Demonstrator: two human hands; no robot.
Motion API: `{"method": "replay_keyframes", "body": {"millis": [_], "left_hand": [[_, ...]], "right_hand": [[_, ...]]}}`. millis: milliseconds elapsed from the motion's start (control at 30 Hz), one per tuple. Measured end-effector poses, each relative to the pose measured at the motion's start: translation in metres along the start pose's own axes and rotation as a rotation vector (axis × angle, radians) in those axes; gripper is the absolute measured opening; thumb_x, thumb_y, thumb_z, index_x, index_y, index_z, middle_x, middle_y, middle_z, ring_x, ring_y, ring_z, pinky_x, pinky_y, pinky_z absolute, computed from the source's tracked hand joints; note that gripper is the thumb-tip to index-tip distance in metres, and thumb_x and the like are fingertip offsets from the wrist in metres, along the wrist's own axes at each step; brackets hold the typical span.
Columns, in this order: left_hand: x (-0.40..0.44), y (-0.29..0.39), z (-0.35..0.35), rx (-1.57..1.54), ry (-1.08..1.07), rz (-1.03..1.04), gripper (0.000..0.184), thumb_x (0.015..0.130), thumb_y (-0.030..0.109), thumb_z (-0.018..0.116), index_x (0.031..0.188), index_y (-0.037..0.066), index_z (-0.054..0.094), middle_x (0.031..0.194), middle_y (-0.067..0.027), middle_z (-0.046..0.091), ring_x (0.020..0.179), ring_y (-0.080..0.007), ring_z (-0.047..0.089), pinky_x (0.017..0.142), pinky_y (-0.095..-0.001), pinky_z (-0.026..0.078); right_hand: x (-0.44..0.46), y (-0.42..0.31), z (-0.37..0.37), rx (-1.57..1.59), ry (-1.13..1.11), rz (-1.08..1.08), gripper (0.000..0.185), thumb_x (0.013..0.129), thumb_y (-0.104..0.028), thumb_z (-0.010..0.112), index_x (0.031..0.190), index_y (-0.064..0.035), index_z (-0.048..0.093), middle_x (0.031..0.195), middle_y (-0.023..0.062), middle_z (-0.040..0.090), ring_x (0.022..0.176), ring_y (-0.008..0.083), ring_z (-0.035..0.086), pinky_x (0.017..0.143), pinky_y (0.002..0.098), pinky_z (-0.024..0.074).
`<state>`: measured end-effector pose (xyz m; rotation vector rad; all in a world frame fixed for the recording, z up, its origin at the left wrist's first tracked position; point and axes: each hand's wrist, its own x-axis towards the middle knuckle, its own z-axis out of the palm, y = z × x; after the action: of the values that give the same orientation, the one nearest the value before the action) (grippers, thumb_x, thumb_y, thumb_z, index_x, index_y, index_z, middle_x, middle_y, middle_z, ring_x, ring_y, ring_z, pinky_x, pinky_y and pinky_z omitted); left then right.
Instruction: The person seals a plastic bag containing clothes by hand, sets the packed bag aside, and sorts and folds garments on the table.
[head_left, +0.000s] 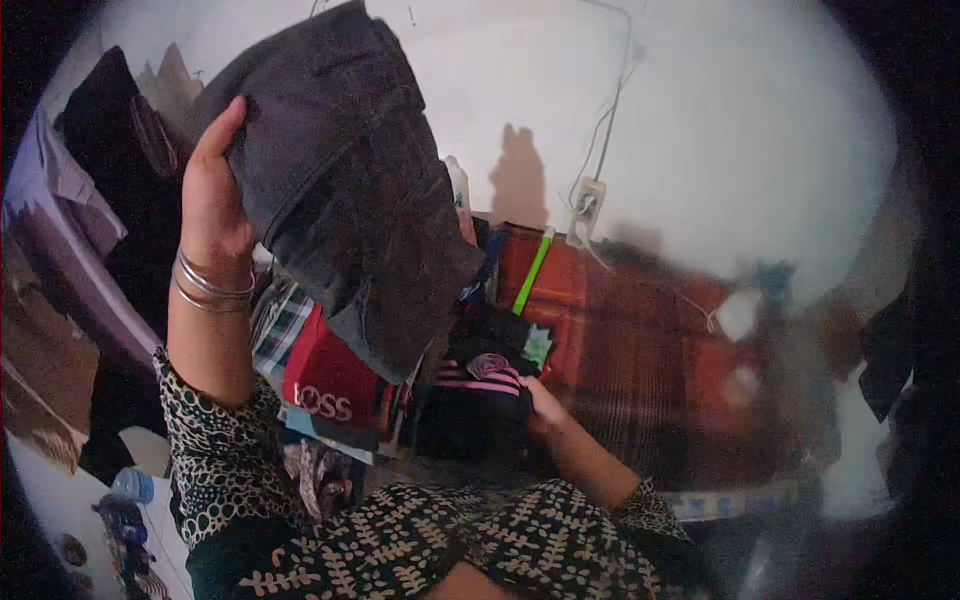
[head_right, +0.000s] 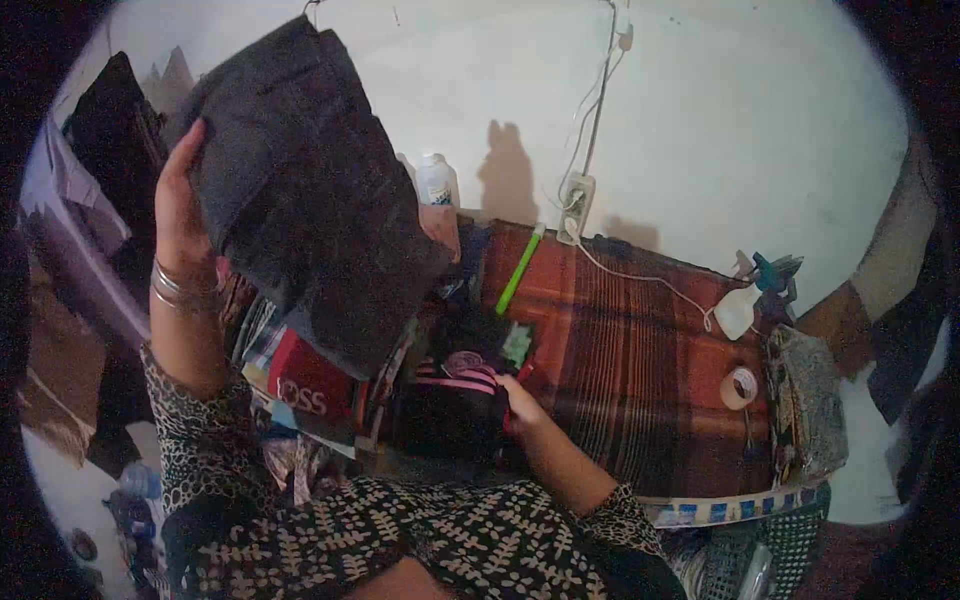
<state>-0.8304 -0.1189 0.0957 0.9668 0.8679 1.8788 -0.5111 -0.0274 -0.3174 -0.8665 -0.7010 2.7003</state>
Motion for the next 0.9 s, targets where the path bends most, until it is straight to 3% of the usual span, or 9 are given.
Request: {"method": "replay_keyframes", "body": {"millis": [200, 267, 333, 400, 533, 600, 700, 867, 900], "left_hand": [[-0.003, -0.005, 0.007, -0.120, -0.183, -0.058, 0.040, 0.096, 0.029, 0.050, 0.120, -0.003, 0.057, 0.111, -0.0158, 0.067, 0.100, -0.0278, 0.066, 0.092, -0.0381, 0.050], [-0.007, -0.008, 0.025, -0.092, -0.125, -0.048, 0.041, 0.096, 0.030, 0.051, 0.120, -0.002, 0.057, 0.110, -0.0152, 0.067, 0.100, -0.0274, 0.066, 0.092, -0.0379, 0.050], [-0.021, -0.008, 0.020, -0.126, -0.033, -0.130, 0.045, 0.094, 0.035, 0.054, 0.121, -0.002, 0.057, 0.110, -0.0148, 0.067, 0.099, -0.0265, 0.066, 0.091, -0.0377, 0.051], [-0.036, -0.017, 0.024, -0.079, 0.016, -0.173, 0.048, 0.092, 0.037, 0.057, 0.122, 0.000, 0.057, 0.109, -0.0146, 0.067, 0.098, -0.0261, 0.066, 0.090, -0.0376, 0.051], [-0.069, -0.022, 0.004, 0.495, -0.410, -0.473, 0.043, 0.091, 0.033, 0.059, 0.122, 0.004, 0.058, 0.116, -0.0150, 0.064, 0.105, -0.0246, 0.063, 0.093, -0.0395, 0.049], [-0.058, -0.027, -0.025, 0.534, -1.044, -0.007, 0.055, 0.083, 0.033, 0.066, 0.129, 0.005, 0.052, 0.129, -0.0128, 0.057, 0.116, -0.0267, 0.057, 0.099, -0.0414, 0.044], [-0.082, -0.052, 0.021, 0.941, -1.195, 0.262, 0.058, 0.074, 0.027, 0.068, 0.128, 0.013, 0.054, 0.131, -0.0083, 0.056, 0.117, -0.0245, 0.056, 0.102, -0.0420, 0.042], [-0.053, -0.077, -0.158, 1.229, -0.917, 0.475, 0.042, 0.081, 0.019, 0.055, 0.123, 0.022, 0.059, 0.128, -0.0031, 0.058, 0.120, -0.0206, 0.053, 0.105, -0.0493, 0.037], [-0.071, -0.104, -0.060, 1.385, -0.867, 0.563, 0.041, 0.081, 0.019, 0.055, 0.122, 0.021, 0.060, 0.129, -0.0030, 0.057, 0.123, -0.0204, 0.051, 0.106, -0.0498, 0.037]], "right_hand": [[-0.026, -0.048, 0.023, -0.657, 0.360, -0.222, 0.054, 0.095, -0.043, 0.053, 0.131, -0.0029, 0.049, 0.116, 0.0099, 0.062, 0.101, 0.0220, 0.061, 0.089, 0.0388, 0.0485], [-0.070, -0.090, 0.081, -0.922, 0.515, -0.046, 0.067, 0.094, -0.050, 0.051, 0.142, -0.0064, 0.036, 0.127, 0.0163, 0.056, 0.111, 0.0280, 0.057, 0.092, 0.0459, 0.0464], [-0.075, -0.121, 0.101, -0.706, 0.257, 0.148, 0.076, 0.092, -0.059, 0.047, 0.146, -0.0098, 0.029, 0.133, 0.0239, 0.049, 0.117, 0.0340, 0.054, 0.089, 0.0526, 0.0476], [-0.093, -0.127, 0.130, -0.009, -0.365, 0.366, 0.093, 0.086, -0.070, 0.045, 0.146, -0.0029, 0.024, 0.133, 0.0299, 0.047, 0.116, 0.0381, 0.054, 0.086, 0.0542, 0.0491], [-0.088, -0.141, 0.187, 0.158, -0.354, 0.233, 0.091, 0.082, -0.064, 0.053, 0.146, -0.0043, 0.027, 0.135, 0.0270, 0.046, 0.118, 0.0394, 0.051, 0.090, 0.0496, 0.0466], [-0.081, -0.154, 0.223, 0.006, -0.189, 0.076, 0.089, 0.081, -0.060, 0.055, 0.144, -0.0032, 0.029, 0.135, 0.0266, 0.046, 0.116, 0.0392, 0.052, 0.089, 0.0496, 0.0463], [-0.114, -0.204, 0.260, -0.438, 0.110, -0.042, 0.085, 0.079, -0.055, 0.058, 0.141, -0.0015, 0.033, 0.134, 0.0258, 0.047, 0.115, 0.0389, 0.052, 0.089, 0.0496, 0.0458], [0.077, -0.250, 0.300, -0.647, 0.370, 0.019, 0.076, 0.075, -0.041, 0.063, 0.135, 0.0008, 0.040, 0.130, 0.0241, 0.050, 0.109, 0.0378, 0.055, 0.089, 0.0502, 0.0448], [0.001, -0.285, 0.227, -0.617, 0.340, 0.013, 0.071, 0.073, -0.033, 0.064, 0.132, 0.0014, 0.044, 0.126, 0.0230, 0.053, 0.105, 0.0369, 0.056, 0.089, 0.0507, 0.0441]]}}
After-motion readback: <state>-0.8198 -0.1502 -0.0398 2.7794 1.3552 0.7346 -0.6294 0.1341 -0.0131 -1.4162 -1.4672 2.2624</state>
